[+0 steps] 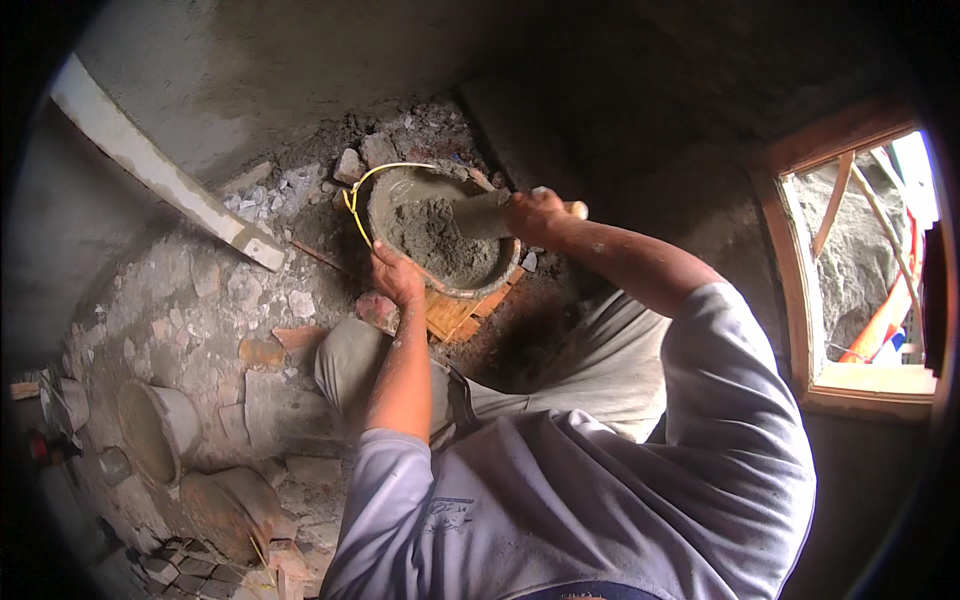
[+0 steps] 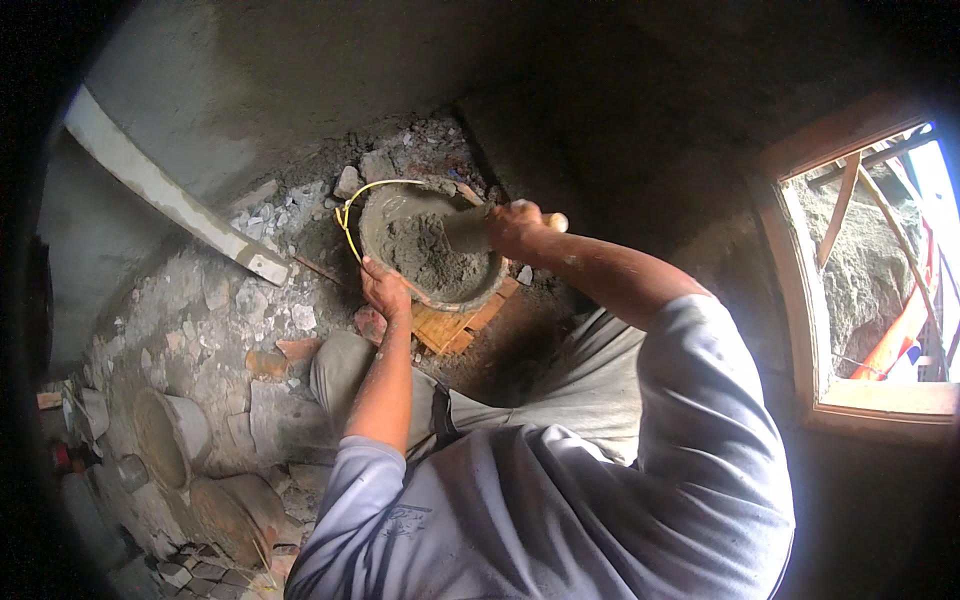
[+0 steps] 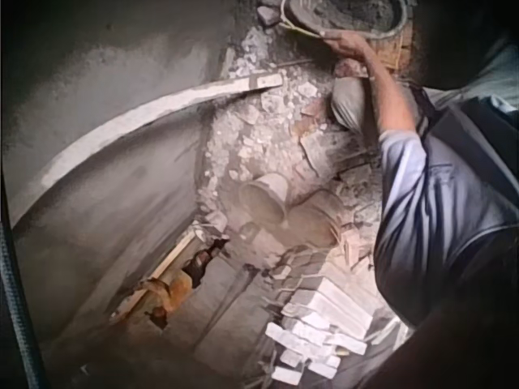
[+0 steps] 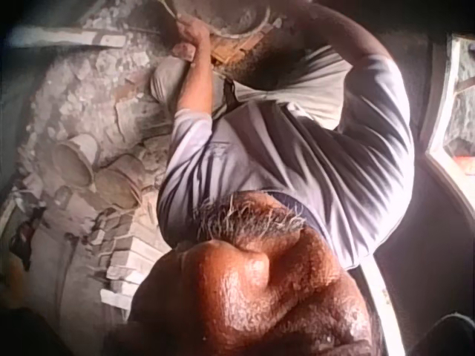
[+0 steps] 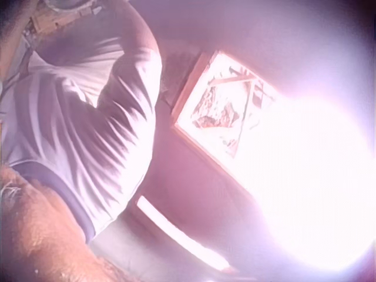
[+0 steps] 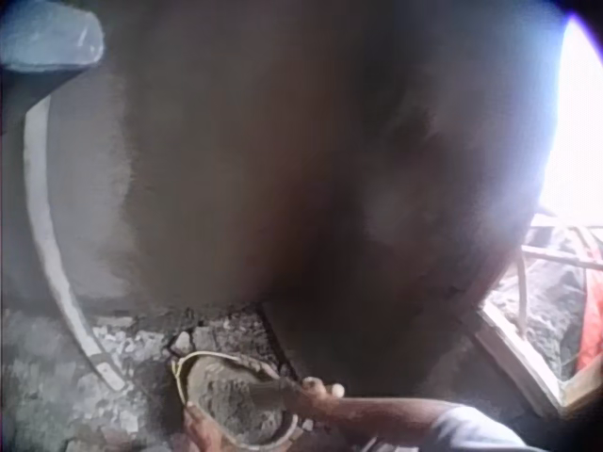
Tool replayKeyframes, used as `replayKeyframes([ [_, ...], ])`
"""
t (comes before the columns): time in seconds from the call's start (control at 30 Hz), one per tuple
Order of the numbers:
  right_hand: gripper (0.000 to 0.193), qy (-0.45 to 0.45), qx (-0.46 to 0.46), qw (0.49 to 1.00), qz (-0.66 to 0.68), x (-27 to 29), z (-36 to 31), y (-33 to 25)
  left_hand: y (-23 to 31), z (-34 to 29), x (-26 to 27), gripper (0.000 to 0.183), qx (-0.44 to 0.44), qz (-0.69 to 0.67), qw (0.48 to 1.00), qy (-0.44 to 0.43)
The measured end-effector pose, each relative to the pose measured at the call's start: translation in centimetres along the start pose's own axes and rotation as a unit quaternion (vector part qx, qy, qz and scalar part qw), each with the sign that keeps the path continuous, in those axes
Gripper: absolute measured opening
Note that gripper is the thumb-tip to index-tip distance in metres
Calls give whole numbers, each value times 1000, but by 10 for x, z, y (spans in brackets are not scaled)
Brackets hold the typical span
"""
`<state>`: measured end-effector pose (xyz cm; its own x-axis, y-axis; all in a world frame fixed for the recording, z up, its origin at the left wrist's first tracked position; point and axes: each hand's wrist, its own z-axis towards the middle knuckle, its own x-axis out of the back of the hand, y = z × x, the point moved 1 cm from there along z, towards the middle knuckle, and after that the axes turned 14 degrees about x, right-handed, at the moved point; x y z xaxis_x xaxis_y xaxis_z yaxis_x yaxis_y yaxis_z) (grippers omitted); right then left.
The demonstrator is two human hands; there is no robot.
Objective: The person mixes cement in a bowl using a trowel, then scoops the mixture and applies it to the wall around a window frame. They repeatedly smooth the surface and add more cement as needed.
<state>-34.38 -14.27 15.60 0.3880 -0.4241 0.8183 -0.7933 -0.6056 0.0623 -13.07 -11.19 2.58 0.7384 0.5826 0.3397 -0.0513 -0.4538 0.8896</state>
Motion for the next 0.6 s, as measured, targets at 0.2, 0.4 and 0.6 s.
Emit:
replayKeyframes([
  [0.2, 21, -49, 133, 990, 9, -35, 41, -38, -1, -5, -5, 54, -2, -3, 1000, 3],
  [0.4, 33, 146, 367, 905, -161, -71, -5, 9, -39, 22, -19, 43, -146, 63, 987, 35],
  [0.6, 38, 63, -69, 962, 258, -39, -46, 10, 10, -13, -4, 58, 40, -1, 998, -50],
])
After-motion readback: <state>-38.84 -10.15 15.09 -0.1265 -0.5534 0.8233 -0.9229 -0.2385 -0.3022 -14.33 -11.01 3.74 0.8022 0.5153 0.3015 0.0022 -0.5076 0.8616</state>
